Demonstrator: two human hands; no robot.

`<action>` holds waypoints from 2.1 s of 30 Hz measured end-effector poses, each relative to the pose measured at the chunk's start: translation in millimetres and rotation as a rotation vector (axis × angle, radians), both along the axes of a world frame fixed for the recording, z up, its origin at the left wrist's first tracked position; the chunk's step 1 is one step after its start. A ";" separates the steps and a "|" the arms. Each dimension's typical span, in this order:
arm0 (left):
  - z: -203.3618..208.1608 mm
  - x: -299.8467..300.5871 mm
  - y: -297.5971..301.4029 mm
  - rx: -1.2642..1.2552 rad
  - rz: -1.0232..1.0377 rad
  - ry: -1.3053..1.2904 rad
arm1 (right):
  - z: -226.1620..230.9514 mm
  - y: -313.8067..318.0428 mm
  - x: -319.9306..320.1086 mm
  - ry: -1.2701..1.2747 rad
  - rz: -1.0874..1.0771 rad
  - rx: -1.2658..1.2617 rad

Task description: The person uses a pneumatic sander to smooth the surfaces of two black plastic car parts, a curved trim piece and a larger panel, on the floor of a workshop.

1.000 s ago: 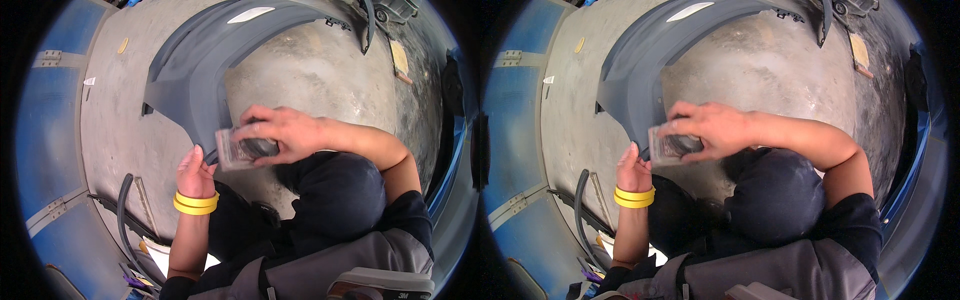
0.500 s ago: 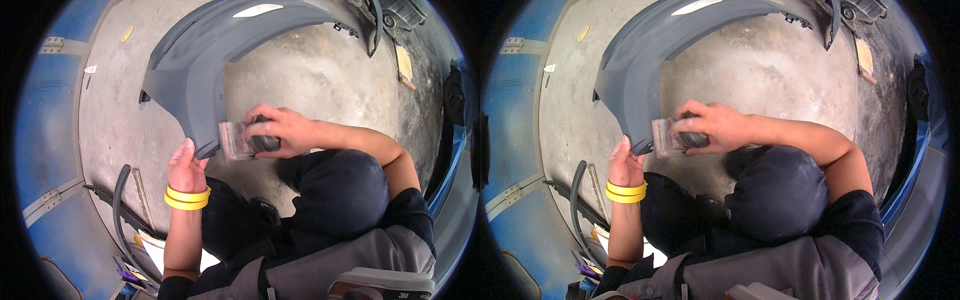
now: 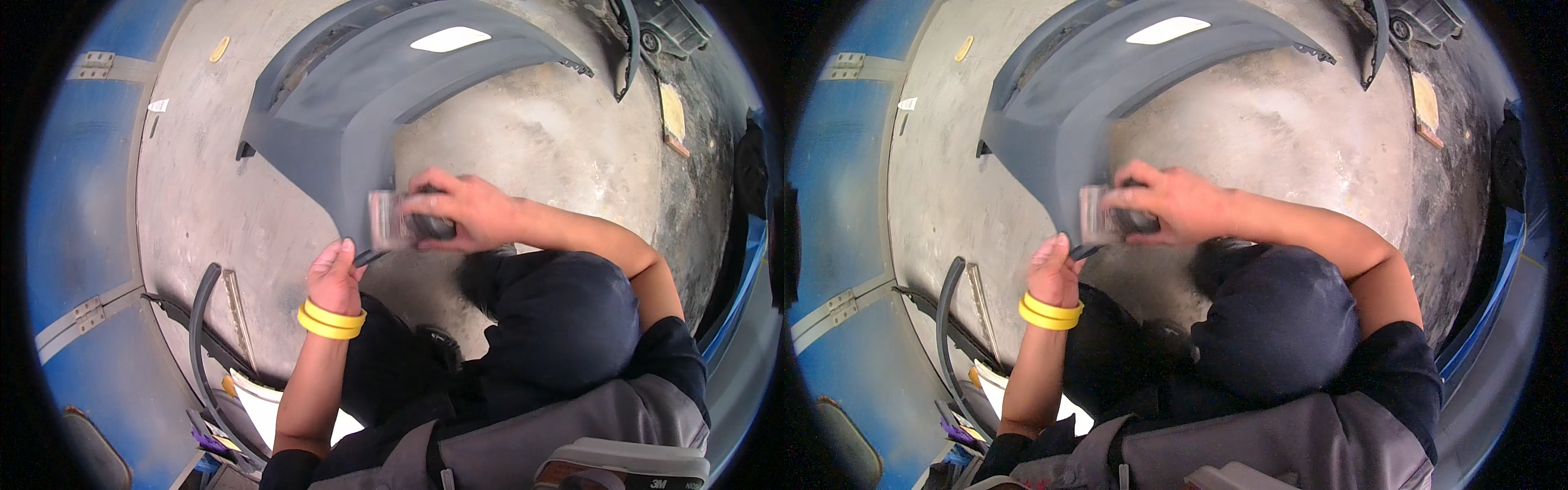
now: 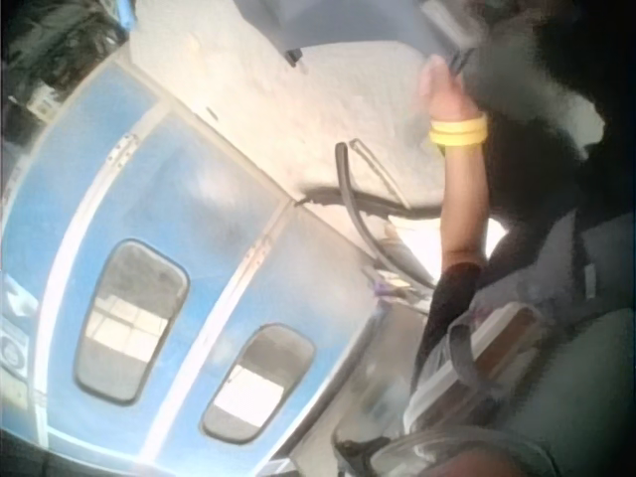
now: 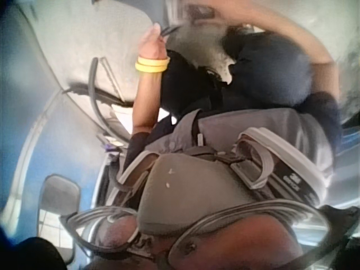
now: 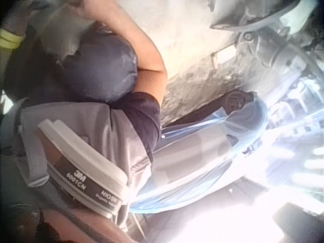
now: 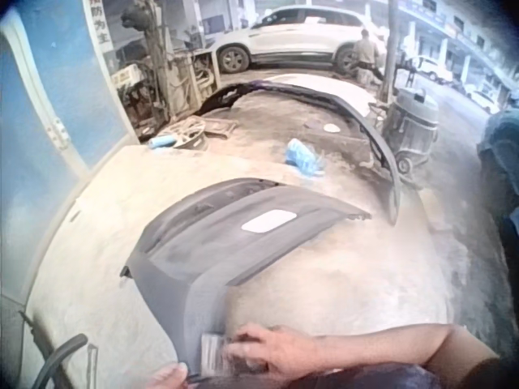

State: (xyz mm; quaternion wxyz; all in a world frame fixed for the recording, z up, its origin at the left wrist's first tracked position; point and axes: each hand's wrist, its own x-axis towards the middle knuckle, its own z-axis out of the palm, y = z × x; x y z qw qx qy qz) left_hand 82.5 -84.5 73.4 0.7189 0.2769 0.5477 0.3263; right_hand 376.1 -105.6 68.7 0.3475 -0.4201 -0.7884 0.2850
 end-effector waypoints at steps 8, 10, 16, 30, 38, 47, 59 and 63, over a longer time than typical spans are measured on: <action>-96.3 11.6 -18.4 0.044 -0.375 0.394 | -10.4 34.5 12.2 -0.353 -0.382 -0.081; -110.2 17.0 -14.4 0.059 -0.478 0.545 | -6.9 31.6 0.1 -0.508 -0.282 -0.067; -156.7 18.5 -18.7 0.142 -0.651 0.656 | -9.4 57.0 -64.9 -0.717 0.000 -0.051; -175.5 10.4 -21.8 0.128 -0.650 0.658 | 1.1 224.7 -165.1 -1.028 0.059 0.026; -158.1 1.5 -9.2 0.024 -0.809 0.620 | -2.8 100.7 -117.7 -1.106 0.470 -0.083; -132.6 -17.4 -12.5 0.114 -0.879 0.762 | 7.8 284.2 -231.5 -1.159 0.200 -0.032; -131.4 -46.3 -22.3 0.067 -0.869 0.802 | 0.1 121.5 -195.0 -1.086 0.889 0.015; -151.5 -49.6 -27.2 0.122 -0.831 0.766 | -1.4 146.0 -206.8 -1.146 0.616 0.017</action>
